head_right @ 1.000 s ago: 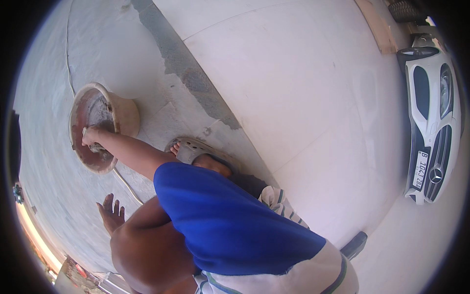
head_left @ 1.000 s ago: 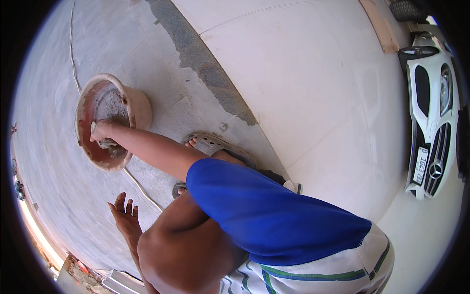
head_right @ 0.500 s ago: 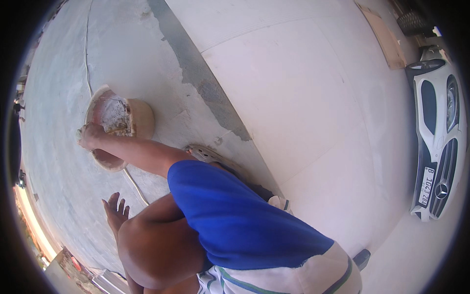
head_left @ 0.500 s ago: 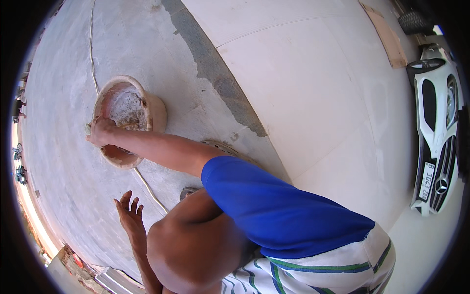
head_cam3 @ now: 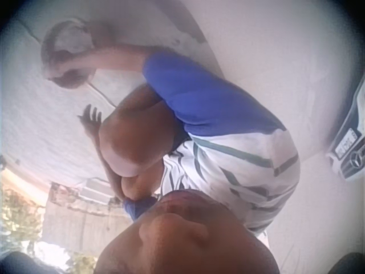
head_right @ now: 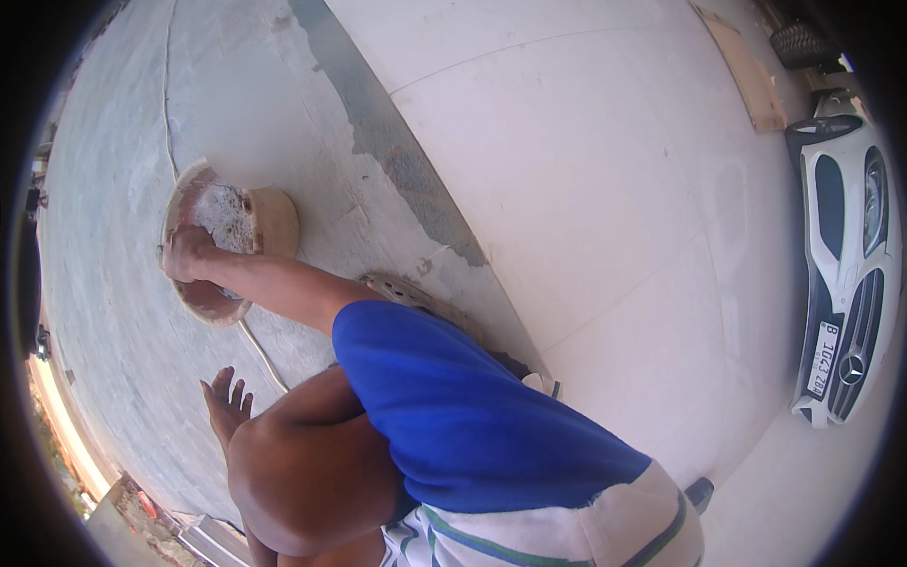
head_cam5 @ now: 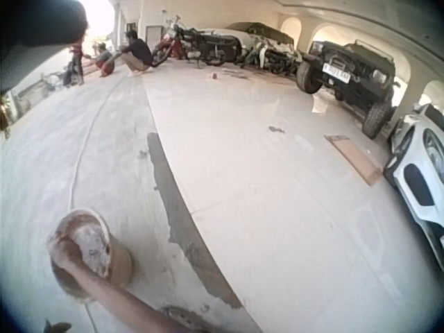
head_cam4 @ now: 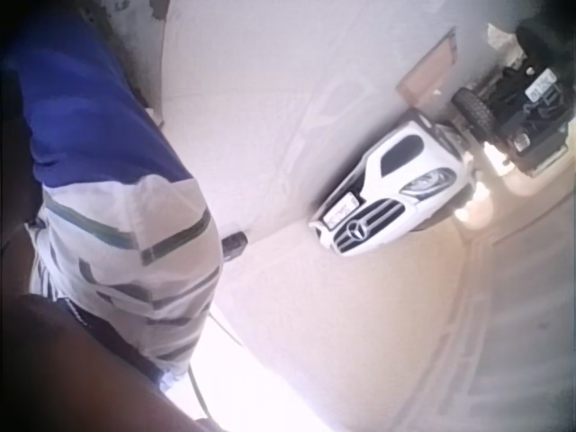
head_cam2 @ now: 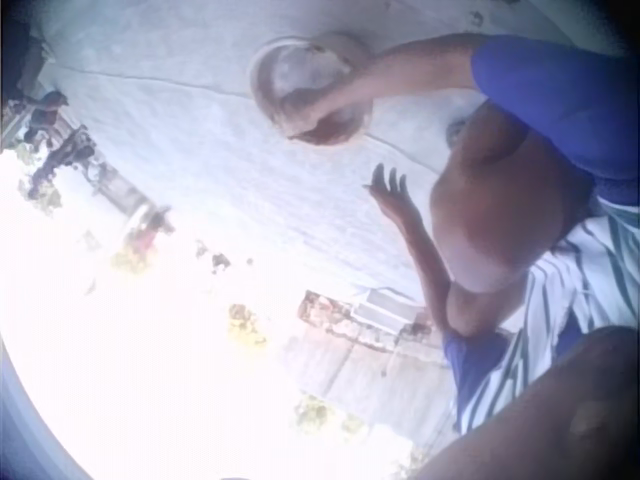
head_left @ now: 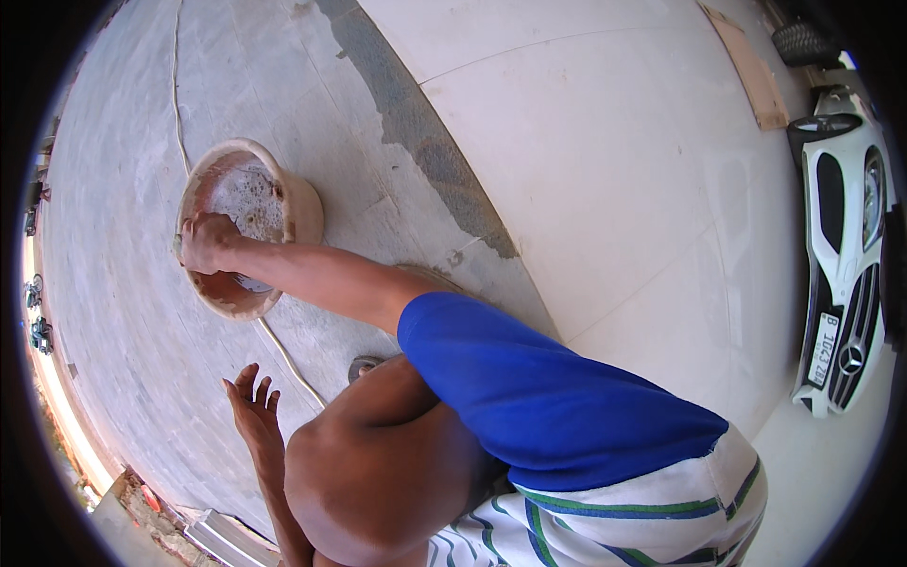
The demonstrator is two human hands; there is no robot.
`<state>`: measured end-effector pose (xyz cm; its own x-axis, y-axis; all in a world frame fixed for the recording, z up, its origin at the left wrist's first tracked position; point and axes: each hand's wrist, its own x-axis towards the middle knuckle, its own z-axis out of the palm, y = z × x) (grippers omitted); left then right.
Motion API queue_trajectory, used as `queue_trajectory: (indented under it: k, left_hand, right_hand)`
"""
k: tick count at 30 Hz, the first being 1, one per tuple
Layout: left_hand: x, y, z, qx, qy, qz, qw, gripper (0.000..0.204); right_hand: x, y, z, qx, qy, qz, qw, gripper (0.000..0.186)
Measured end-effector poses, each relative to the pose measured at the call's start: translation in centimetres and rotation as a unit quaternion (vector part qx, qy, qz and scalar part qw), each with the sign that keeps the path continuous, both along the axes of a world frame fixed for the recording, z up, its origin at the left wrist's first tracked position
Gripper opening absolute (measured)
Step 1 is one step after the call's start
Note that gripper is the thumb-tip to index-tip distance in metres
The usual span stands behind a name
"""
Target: The person uses a sponge to wipe a wet cement mixture along a tiled floor seam, repeatedly dipping the sponge into a bucket. Later, they use a trowel to spread cement into floor joints and smooth the surface. The person also carries a bucket across the area and places it down before continuing to apply cement.
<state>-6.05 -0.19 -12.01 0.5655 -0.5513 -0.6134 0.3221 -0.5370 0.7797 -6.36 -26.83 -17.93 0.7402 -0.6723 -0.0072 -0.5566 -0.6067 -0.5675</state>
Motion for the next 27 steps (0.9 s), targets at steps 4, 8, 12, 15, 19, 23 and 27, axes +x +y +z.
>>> queue_trajectory:
  k: [4,8,12,15,19,23,27]
  left_hand:
    - [-0.1,-0.3,0.1,0.007,-0.005,-0.001,1.0,0.051]
    - [-0.2,-0.6,-0.3,0.011,-0.007,-0.014,1.0,0.052]
    - [-0.8,-0.1,0.7,0.012,-0.021,-0.02,0.999,0.053]
    - [-0.5,0.3,0.8,0.023,-0.017,-0.026,0.999,0.053]
    - [0.0,1.0,0.1,0.027,-0.005,-0.046,0.999,0.053]
    - [-0.5,0.3,-0.2,0.04,0.008,-0.058,0.997,0.052]
    - [-0.8,-0.4,-0.1,0.048,-0.008,-0.07,0.996,0.052]
  right_hand:
    - [-0.2,0.8,-0.2,0.109,-0.029,-0.019,0.993,0.05]
    - [-1.3,0.9,-0.6,0.13,-0.013,0.059,0.99,0.047]
    - [-6.2,-1.4,4.2,0.172,-0.075,0.105,0.977,0.082]
    - [-12.5,-5.7,5.3,0.068,-0.156,0.01,0.985,0.089]
    - [-21.5,-12.4,3.4,-0.044,-0.017,-0.187,0.981,0.069]
    - [-27.5,-17.8,-7.3,-0.157,0.07,-0.192,0.966,0.052]
    - [-31.3,-14.8,-13.9,-0.342,0.207,-0.177,0.899,0.044]
